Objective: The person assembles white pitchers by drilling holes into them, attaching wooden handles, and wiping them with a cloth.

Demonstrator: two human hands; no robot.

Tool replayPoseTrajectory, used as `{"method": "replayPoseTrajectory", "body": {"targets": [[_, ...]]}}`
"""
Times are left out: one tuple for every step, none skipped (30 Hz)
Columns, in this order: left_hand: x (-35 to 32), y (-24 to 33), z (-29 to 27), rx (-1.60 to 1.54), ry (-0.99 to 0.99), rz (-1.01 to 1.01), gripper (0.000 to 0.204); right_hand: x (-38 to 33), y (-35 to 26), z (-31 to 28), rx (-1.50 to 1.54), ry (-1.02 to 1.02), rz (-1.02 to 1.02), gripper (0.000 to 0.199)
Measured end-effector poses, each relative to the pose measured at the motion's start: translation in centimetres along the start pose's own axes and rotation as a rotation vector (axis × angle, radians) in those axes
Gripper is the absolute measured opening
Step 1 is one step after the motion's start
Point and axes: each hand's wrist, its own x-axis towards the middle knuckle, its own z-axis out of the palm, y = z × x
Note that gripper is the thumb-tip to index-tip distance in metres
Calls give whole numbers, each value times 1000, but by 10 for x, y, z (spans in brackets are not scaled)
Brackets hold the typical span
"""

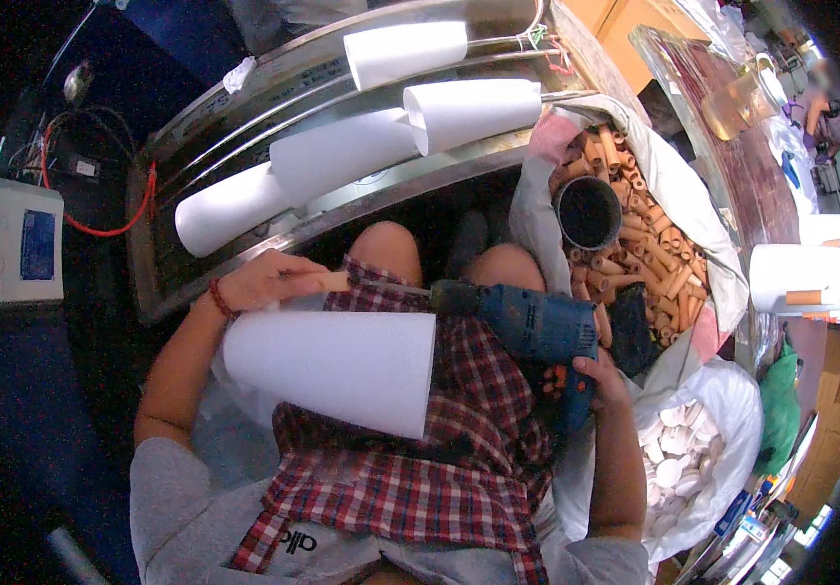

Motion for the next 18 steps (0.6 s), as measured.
{"method": "replayPoseTrajectory", "body": {"targets": [[1, 5, 1, 3, -17, -7, 37, 0, 1, 0, 3, 5, -10, 56], [2, 11, 1, 35, -14, -7, 37, 1, 2, -4, 9, -20, -3, 57], [3, 17, 2, 67, -11, -6, 37, 3, 3, -7, 16, -44, 3, 57], [4, 20, 3, 100, -9, -5, 37, 4, 4, -9, 23, -68, 10, 57], [5, 20, 3, 133, 8, 14, 37, 3, 3, -10, 13, -58, 4, 57], [6, 19, 4, 167, 21, 31, 36, 0, -2, -2, 7, -45, 1, 58], [7, 17, 5, 199, 33, 48, 36, -1, -5, 2, 0, -31, -1, 58], [7, 18, 5, 171, 26, 16, 36, -1, -5, 3, -6, -31, -30, 58], [5, 21, 6, 143, 20, -18, 35, -1, -5, 3, -11, -34, -59, 58], [3, 22, 7, 116, 14, -52, 34, -1, -4, 3, -17, -37, -87, 58], [2, 22, 7, 134, 17, -45, 34, -1, -3, 2, -1, -44, -69, 58], [1, 22, 8, 152, 21, -35, 34, -2, -3, 1, 14, -52, -54, 58], [0, 23, 8, 170, 24, -25, 34, -3, -3, -1, 28, -59, -39, 58], [0, 25, 8, 168, 25, -43, 34, -2, -1, -3, 28, -71, -46, 58], [-1, 28, 10, 164, 25, -62, 33, 0, 2, -6, 27, -83, -50, 57], [-1, 29, 12, 159, 25, -81, 33, 1, 3, -8, 25, -95, -53, 57], [0, 26, 11, 177, 29, -76, 32, 2, 2, -10, 13, -107, -36, 56], [1, 25, 12, 183, 29, -78, 31, 3, 2, -12, 3, -117, -15, 55]]}}
